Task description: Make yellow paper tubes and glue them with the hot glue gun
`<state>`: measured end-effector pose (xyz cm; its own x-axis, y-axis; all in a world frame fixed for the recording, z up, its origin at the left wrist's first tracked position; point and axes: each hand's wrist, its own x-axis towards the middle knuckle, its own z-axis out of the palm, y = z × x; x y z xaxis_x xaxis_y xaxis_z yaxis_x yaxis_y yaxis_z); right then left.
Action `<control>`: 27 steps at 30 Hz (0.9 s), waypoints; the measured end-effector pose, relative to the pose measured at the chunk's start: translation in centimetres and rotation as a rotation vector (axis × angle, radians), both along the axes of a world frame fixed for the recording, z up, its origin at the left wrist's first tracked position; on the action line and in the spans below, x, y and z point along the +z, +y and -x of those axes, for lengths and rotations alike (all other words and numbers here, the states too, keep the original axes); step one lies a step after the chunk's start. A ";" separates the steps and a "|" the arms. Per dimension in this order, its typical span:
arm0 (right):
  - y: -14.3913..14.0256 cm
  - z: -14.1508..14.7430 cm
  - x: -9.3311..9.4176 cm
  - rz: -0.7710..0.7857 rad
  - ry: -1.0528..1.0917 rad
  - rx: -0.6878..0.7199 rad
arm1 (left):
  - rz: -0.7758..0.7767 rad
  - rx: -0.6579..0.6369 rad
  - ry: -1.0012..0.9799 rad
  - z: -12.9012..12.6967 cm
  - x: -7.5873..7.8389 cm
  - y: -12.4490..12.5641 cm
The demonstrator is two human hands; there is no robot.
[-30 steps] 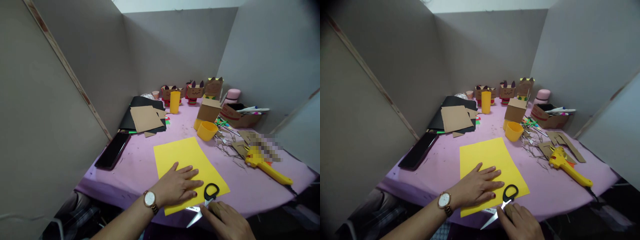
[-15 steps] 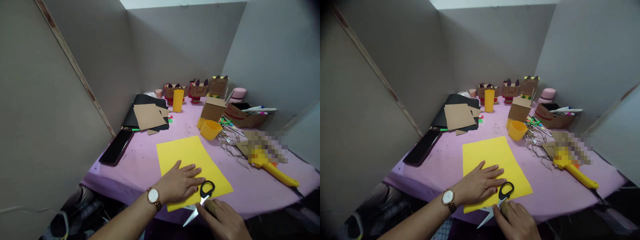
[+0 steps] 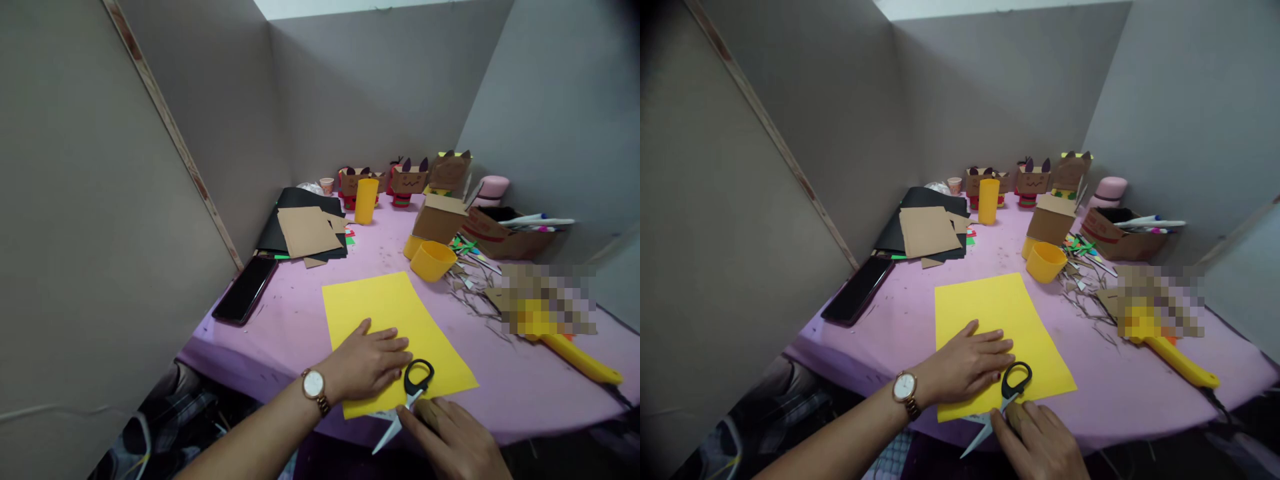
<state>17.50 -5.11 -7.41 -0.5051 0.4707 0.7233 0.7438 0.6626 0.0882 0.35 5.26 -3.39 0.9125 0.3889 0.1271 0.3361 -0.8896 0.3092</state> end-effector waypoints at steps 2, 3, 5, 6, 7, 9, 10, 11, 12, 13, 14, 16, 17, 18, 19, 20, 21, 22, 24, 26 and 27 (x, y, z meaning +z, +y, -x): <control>0.0 -0.1 0.0 0.005 -0.003 -0.003 | -0.004 0.007 0.001 0.6 0.6 -0.3; -0.1 -0.1 0.0 0.015 -0.010 -0.003 | -0.004 0.011 0.004 1.1 0.9 -0.4; -0.1 -0.1 -0.2 0.031 -0.009 -0.003 | -0.001 0.017 0.014 2.4 1.2 -0.9; -0.2 -0.2 -0.3 0.037 -0.008 -0.004 | 0.003 0.016 0.022 3.2 1.2 -1.2; -0.2 -0.2 -0.4 0.037 -0.006 -0.004 | 0.004 0.009 0.029 4.0 1.0 -1.6; -0.3 -0.3 -0.7 0.032 -0.004 -0.005 | -0.024 -0.019 0.037 5.7 0.4 -2.4; -0.3 -0.4 -0.9 0.038 -0.008 -0.004 | -0.068 -0.038 0.037 6.4 0.0 -2.9; -0.4 -0.5 -1.2 0.052 -0.018 0.000 | -0.127 -0.051 0.035 7.0 -0.4 -3.3; -0.5 -0.6 -1.4 0.068 -0.029 0.000 | -0.189 -0.049 0.032 7.5 -0.9 -3.8; -0.5 -0.7 -1.6 0.084 -0.037 -0.001 | -0.240 -0.050 0.032 7.8 -1.2 -4.1; -0.5 -0.7 -1.7 0.098 -0.043 -0.003 | -0.276 -0.046 0.032 7.9 -1.5 -4.3; -0.5 -0.7 -1.7 0.103 -0.035 -0.011 | -0.303 -0.035 0.030 7.9 -1.9 -4.5; -0.4 -0.6 -1.7 0.095 -0.024 -0.016 | -0.302 -0.031 0.029 7.7 -1.9 -4.4; -0.3 -0.5 -1.5 0.084 -0.010 -0.025 | -0.299 -0.027 0.031 7.6 -2.0 -4.2; -0.2 -0.4 -1.4 0.075 0.003 -0.035 | -0.294 -0.022 0.040 7.4 -1.9 -4.1; 0.0 -0.3 -1.2 0.072 0.009 -0.043 | -0.284 -0.018 0.056 7.3 -1.9 -3.9; 0.2 -0.2 -1.1 0.074 0.012 -0.052 | -0.266 -0.014 0.070 7.3 -1.8 -3.7; 0.3 -0.2 -1.1 0.083 0.009 -0.058 | -0.235 -0.008 0.086 7.2 -1.7 -3.6; 0.5 -0.2 -1.2 0.110 -0.005 -0.063 | -0.144 0.004 0.099 7.2 -1.2 -3.4; 0.6 -0.3 -1.5 0.118 -0.014 -0.063 | -0.039 0.045 0.094 6.9 -0.5 -3.3; 0.6 -0.3 -1.6 0.120 -0.014 -0.065 | -0.001 0.079 0.089 6.7 -0.1 -3.2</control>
